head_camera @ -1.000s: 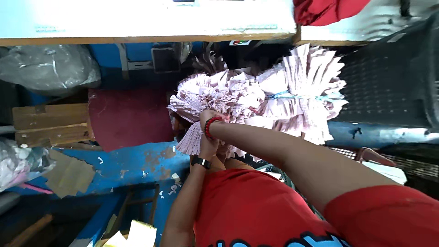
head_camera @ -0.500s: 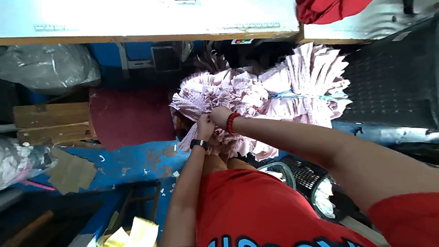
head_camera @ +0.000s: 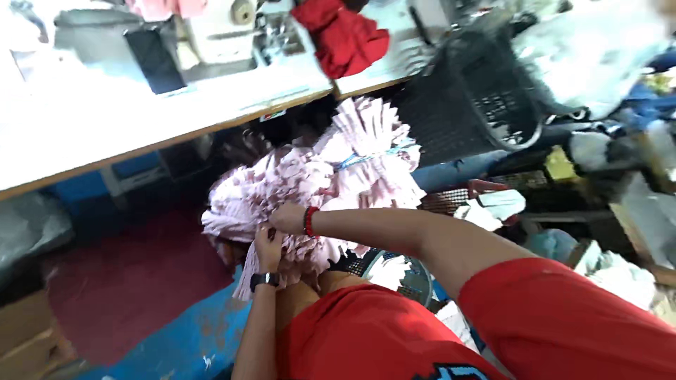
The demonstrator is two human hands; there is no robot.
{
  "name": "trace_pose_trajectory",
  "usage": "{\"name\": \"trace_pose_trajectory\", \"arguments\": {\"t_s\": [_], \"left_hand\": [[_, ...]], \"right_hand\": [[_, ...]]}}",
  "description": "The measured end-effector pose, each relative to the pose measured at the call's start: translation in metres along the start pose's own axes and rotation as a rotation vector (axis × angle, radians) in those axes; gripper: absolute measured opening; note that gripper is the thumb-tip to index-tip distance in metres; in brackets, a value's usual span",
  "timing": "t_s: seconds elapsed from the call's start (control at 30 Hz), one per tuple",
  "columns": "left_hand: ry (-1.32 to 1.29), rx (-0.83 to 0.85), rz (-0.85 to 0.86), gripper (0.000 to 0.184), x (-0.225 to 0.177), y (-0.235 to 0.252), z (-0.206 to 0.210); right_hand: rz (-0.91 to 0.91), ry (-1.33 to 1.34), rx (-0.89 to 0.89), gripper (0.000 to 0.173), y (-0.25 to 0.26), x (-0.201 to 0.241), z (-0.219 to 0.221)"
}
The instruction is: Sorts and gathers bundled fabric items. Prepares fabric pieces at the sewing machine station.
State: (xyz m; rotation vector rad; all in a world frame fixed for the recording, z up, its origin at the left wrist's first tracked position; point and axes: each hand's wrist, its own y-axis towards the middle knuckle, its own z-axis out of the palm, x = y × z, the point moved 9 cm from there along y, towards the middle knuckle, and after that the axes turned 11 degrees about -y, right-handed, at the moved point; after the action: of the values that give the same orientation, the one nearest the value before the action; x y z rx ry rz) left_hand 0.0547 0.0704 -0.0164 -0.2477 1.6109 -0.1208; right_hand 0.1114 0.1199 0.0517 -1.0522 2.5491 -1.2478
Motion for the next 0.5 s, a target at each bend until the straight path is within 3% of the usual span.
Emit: {"name": "trace_pose_trajectory", "arguments": {"t_s": [0.2, 0.5], "left_hand": [[0.087, 0.073, 0.048, 0.031, -0.007, 0.005, -0.001], [0.094, 0.069, -0.065, 0.028, -0.018, 0.006, 0.000]], "right_hand": [[-0.015, 0.023, -0.035, 0.022, -0.010, -0.002, -0.004], [0.050, 0.098, -0.067, 0.023, -0.013, -0.017, -0.005]]}}
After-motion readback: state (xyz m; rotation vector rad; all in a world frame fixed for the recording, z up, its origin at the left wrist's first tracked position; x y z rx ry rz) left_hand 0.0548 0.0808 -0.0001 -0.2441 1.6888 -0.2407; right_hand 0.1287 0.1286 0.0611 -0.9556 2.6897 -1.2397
